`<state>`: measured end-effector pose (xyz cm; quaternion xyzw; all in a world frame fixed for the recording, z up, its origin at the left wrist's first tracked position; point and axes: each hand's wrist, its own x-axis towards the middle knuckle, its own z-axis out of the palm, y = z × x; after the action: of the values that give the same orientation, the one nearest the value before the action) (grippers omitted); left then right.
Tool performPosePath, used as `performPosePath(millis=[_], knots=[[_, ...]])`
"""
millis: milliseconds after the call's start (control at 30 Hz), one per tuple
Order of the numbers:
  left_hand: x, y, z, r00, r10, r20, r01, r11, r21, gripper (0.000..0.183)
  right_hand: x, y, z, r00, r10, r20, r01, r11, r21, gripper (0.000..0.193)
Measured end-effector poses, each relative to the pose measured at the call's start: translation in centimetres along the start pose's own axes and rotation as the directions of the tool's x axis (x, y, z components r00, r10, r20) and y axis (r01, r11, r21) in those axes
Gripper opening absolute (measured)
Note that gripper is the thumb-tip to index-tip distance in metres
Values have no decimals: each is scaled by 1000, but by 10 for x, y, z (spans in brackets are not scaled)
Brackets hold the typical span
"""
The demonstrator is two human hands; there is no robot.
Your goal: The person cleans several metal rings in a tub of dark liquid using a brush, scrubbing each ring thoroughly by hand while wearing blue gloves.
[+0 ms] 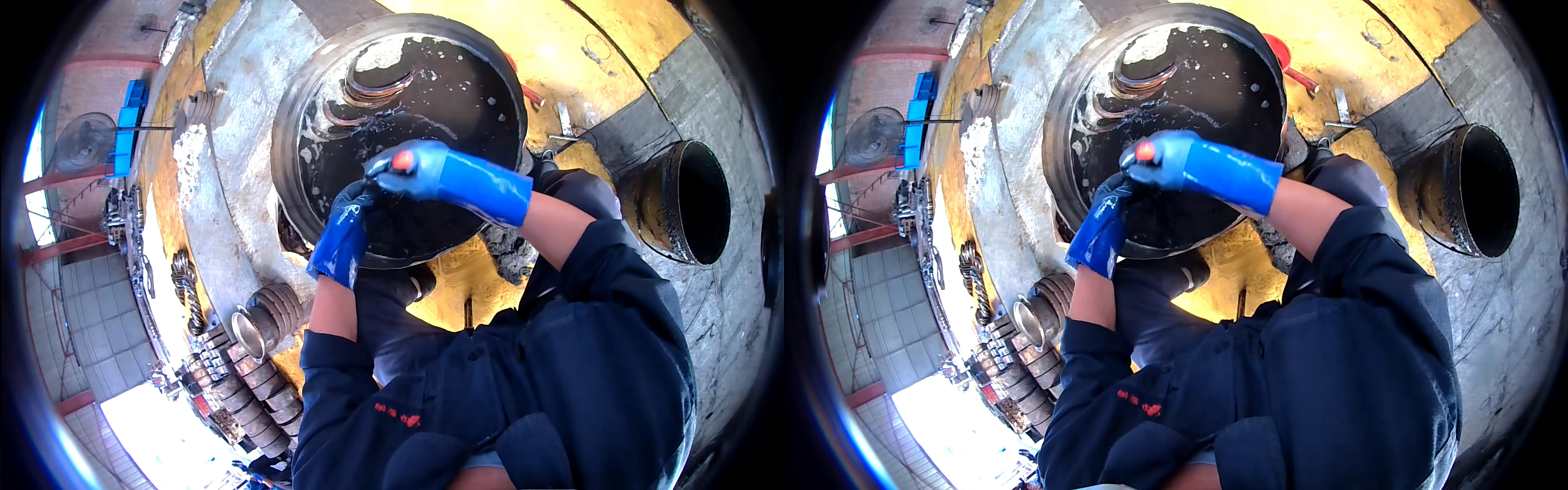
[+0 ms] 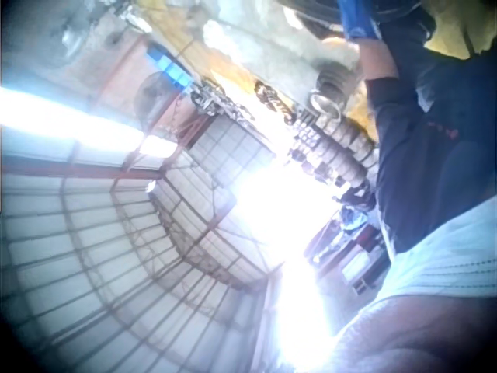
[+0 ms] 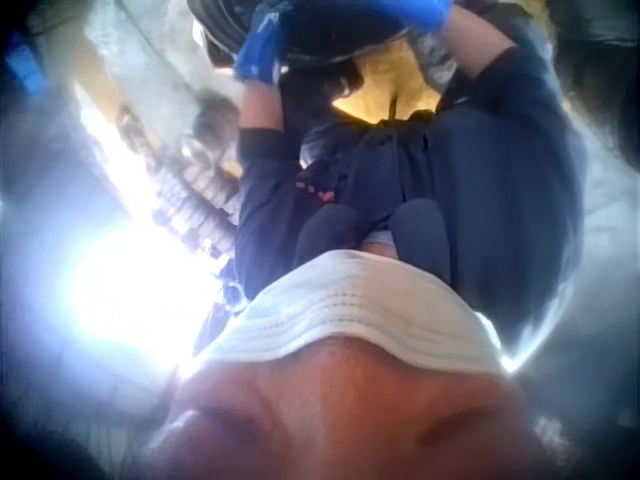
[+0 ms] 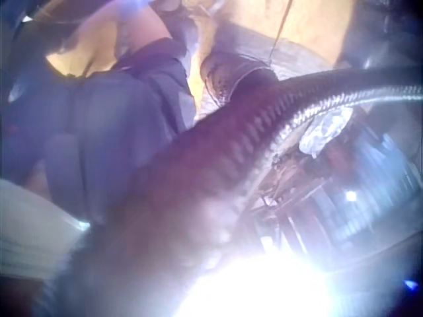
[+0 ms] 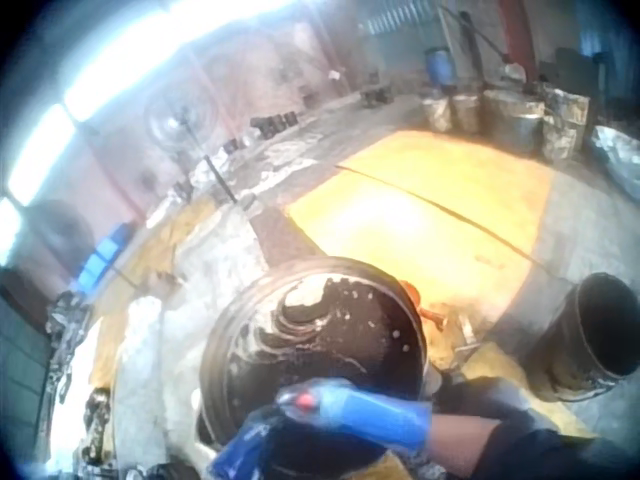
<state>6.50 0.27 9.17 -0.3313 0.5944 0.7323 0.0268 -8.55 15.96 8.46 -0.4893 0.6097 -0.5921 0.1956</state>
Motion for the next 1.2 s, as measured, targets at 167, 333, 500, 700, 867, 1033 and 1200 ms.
performPosePath(millis=[167, 333, 500, 700, 867, 1033, 1200], knots=[[5, -7, 2, 998, 17, -61, -17, 1000, 9, 30, -3, 7, -2, 947, 272, -170, -310, 910, -276, 26], [4, 3, 1, 990, -14, -137, 24, 997, 69, 31, 2, 16, 3, 954, 246, -174, -284, 927, -246, 25], [-5, 16, 17, 989, 124, -85, -121, 992, 38, 29, 2, 10, 7, 993, -84, 80, 109, 917, -384, 30], [-4, 15, 11, 958, 231, -171, -176, 942, 287, 29, 3, -2, 5, 817, 537, -209, -562, 824, -77, 23], [-2, 17, 1, 953, 128, -274, -55, 964, 260, 29, 3, 8, -6, 772, 590, -236, -632, 676, -379, 25], [3, 13, -3, 972, 71, -224, -2, 956, 295, 29, 7, 19, 0, 994, 108, -35, -113, 974, -195, 31], [4, 7, -1, 970, 196, -141, -167, 966, 196, 28, 7, 24, 7, 999, 7, -42, -21, 941, -338, 27]])
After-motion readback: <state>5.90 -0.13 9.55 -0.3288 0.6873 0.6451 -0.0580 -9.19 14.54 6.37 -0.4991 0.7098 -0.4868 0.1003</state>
